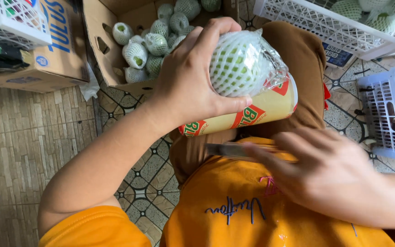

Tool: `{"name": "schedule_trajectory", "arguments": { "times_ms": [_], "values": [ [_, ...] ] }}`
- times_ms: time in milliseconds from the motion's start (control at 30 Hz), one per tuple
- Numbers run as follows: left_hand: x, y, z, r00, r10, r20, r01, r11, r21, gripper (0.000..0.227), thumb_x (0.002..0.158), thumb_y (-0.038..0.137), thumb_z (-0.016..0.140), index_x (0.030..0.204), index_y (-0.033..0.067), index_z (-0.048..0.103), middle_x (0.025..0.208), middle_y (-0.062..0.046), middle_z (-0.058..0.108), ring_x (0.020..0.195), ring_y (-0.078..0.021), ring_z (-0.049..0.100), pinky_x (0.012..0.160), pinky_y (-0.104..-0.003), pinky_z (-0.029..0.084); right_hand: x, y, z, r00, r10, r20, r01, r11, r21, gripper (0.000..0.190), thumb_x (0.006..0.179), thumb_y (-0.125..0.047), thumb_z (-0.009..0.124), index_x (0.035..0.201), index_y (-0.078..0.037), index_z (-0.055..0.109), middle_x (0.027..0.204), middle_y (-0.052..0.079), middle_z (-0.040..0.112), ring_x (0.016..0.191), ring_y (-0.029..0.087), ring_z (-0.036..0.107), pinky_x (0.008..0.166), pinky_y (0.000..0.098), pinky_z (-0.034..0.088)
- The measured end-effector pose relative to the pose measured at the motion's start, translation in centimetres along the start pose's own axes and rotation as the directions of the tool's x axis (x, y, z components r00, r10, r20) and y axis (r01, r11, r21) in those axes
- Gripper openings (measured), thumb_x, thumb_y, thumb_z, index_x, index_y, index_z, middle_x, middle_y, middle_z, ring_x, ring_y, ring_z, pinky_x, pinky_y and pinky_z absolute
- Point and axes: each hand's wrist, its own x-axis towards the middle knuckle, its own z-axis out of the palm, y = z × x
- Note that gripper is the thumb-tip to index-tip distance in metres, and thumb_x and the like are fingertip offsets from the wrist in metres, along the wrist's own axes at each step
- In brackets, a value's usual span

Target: The person sits on the floor and wraps individual green fruits in white foam netting and plastic wrap. They repeatedly pick up a fruit, wrap it, and place it into a cardboard box.

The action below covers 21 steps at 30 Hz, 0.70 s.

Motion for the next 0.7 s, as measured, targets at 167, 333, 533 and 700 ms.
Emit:
{"name": "schedule_trajectory", "arguments": {
  "times_ms": [167, 333, 533, 700],
  "values": [
    [-0.4, 0.6, -0.6, 0.999, -0.035, 0.003, 0.035, 0.999, 0.012, 0.096, 0.058, 0.043, 0.101, 0.132, 0.0195, 0.045, 0.130, -0.003, 0.061, 0.115, -0.0285, 0.065, 0.089, -0.046, 0.056, 1.3, -0.7, 2.7, 1.000, 0.013, -0.001, -0.013, 0.989, -0.150, 0.046, 0.100, -0.022, 0.057, 0.146, -0.022, 0.059, 0.086, 0.001, 0.051, 0.064, 0.021, 0.052, 0.047, 0.0373, 0.045],
    [-1.6, 0.1, -2.4, 0.999, -0.034, -0.042, 0.028, 0.991, -0.127, 0.089, 0.067, 0.049, 0.092, 0.133, 0.0153, 0.044, 0.131, -0.008, 0.062, 0.115, -0.0268, 0.068, 0.094, -0.037, 0.060, -3.1, 1.4, -0.2, 0.958, 0.249, 0.143, -0.151, 0.860, -0.487, 0.074, 0.090, -0.021, 0.057, 0.163, -0.025, 0.049, 0.111, -0.013, 0.061, 0.077, 0.008, 0.060, 0.076, 0.0241, 0.055],
    [-0.6, 0.5, -2.8, 0.997, 0.006, -0.071, -0.013, 0.996, -0.091, 0.088, 0.069, 0.048, 0.093, 0.132, 0.0122, 0.043, 0.130, -0.010, 0.061, 0.114, -0.0269, 0.068, 0.094, -0.036, 0.057, -0.3, -1.5, -0.4, 1.000, -0.018, 0.010, 0.019, 0.992, -0.125, 0.053, 0.093, -0.019, 0.058, 0.146, -0.026, 0.059, 0.093, -0.004, 0.059, 0.068, 0.018, 0.062, 0.050, 0.0325, 0.048],
    [-0.7, 0.9, -3.5, 0.997, -0.007, -0.076, -0.004, 0.989, -0.147, 0.089, 0.068, 0.045, 0.093, 0.134, 0.0108, 0.044, 0.132, -0.011, 0.060, 0.121, -0.0277, 0.064, 0.104, -0.036, 0.050, 1.1, 1.7, 1.7, 0.973, 0.185, 0.135, -0.139, 0.946, -0.293, 0.081, 0.084, -0.019, 0.060, 0.161, -0.035, 0.043, 0.088, -0.004, 0.055, 0.066, 0.019, 0.061, 0.045, 0.0332, 0.049]
  ]
}}
